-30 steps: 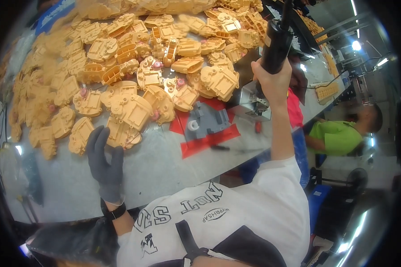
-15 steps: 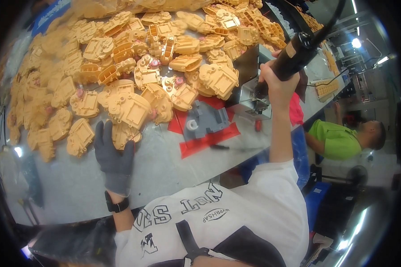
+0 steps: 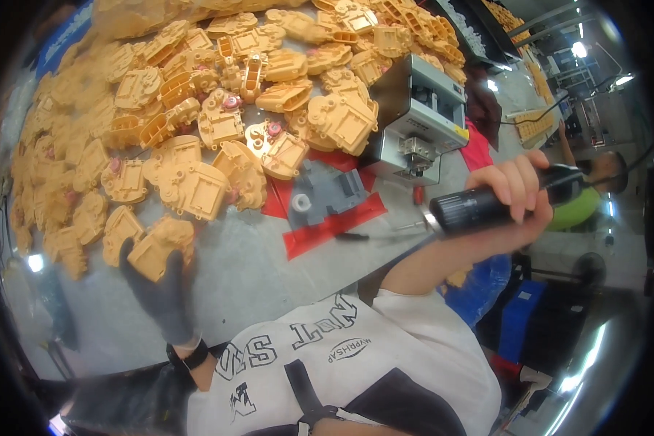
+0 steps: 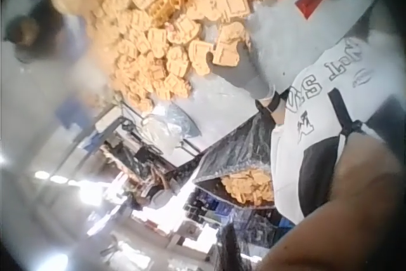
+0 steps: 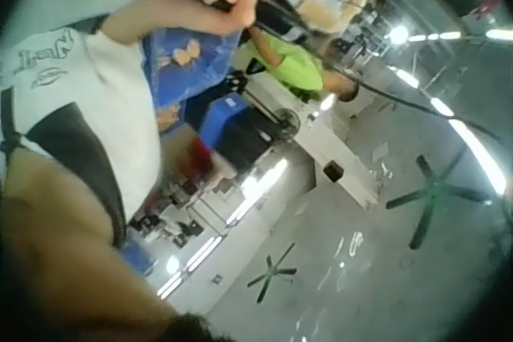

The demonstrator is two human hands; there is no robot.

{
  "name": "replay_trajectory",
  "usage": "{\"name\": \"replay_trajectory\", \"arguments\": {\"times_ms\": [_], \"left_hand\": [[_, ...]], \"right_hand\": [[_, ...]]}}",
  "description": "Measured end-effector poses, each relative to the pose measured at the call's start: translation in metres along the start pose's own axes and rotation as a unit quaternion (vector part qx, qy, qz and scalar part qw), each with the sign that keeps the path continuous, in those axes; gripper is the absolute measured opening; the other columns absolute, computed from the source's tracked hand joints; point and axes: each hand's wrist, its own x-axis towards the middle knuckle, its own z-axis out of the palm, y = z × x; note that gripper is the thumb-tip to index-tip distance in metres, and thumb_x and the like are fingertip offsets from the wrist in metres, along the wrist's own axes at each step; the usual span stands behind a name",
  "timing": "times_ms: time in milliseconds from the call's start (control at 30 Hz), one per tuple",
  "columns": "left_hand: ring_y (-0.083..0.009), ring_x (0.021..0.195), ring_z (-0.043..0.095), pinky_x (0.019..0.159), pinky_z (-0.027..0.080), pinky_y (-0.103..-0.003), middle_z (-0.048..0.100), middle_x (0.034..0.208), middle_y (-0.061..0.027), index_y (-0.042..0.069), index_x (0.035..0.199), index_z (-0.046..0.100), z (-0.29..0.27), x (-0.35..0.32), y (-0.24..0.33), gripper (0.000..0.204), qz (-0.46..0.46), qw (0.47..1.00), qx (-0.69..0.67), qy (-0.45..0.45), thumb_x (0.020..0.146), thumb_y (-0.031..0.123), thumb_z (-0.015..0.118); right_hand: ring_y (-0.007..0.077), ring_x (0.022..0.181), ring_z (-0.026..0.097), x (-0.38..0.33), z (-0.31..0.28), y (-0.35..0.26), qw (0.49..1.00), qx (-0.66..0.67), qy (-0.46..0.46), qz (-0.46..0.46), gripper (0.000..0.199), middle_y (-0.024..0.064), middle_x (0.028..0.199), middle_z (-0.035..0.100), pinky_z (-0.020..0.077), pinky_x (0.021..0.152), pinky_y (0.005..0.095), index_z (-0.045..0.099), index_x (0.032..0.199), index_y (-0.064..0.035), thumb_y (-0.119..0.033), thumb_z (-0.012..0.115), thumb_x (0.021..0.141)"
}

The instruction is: The person fastens plastic housings by driving screws into them with an electric screwdriver and places the assembled parts into a crate.

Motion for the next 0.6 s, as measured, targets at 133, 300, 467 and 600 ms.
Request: {"name": "replay_trajectory", "arguments": {"times_ms": [133,300,467,600], "left_hand": [[-0.0225,0.111,0.045,0.093,0.04,-0.032,0.042,0.124,-0.0127,0.001,0.129,0.033,-0.01,-0.012,0.026,0.072,0.008,0.987,-0.142,0.076,0.066,0.004,0.067],[-0.0219,0.111,0.045,0.092,0.041,-0.033,0.04,0.125,-0.0129,0.001,0.133,0.03,0.003,-0.024,0.055,0.082,-0.016,0.972,-0.227,-0.061,0.06,0.0,0.068],[-0.0214,0.109,0.047,0.089,0.043,-0.032,0.042,0.123,-0.0137,-0.001,0.13,0.031,0.033,-0.04,0.064,0.083,-0.019,0.933,-0.297,-0.201,0.059,0.004,0.074],[-0.0213,0.103,0.052,0.086,0.045,-0.032,0.048,0.116,-0.0143,-0.004,0.125,0.036,0.043,-0.045,0.069,0.078,0.047,0.951,-0.233,-0.196,0.06,0.008,0.078]], "right_hand": [[0.0094,0.057,0.045,-0.007,-0.011,0.003,0.994,0.081,0.069,0.022,0.027,-0.0014,0.069,0.043,0.038,0.066,0.0288,0.042,0.106,-0.0047,-0.01,0.051,0.081],[0.0094,0.057,0.045,-0.008,-0.012,0.006,0.992,0.101,0.067,0.019,0.026,-0.0015,0.069,0.043,0.0385,0.065,0.0289,0.042,0.106,-0.0048,-0.01,0.05,0.081],[0.0112,0.057,0.045,-0.011,-0.013,-0.001,0.998,0.018,0.056,-0.01,0.03,0.0003,0.069,0.043,0.0382,0.065,0.0298,0.042,0.108,-0.0048,-0.009,0.049,0.08],[0.0153,0.052,0.047,0.016,-0.035,-0.011,0.886,-0.397,0.112,-0.21,0.037,0.0062,0.064,0.049,0.0412,0.059,0.0333,0.041,0.11,-0.0012,-0.006,0.05,0.075]]}}
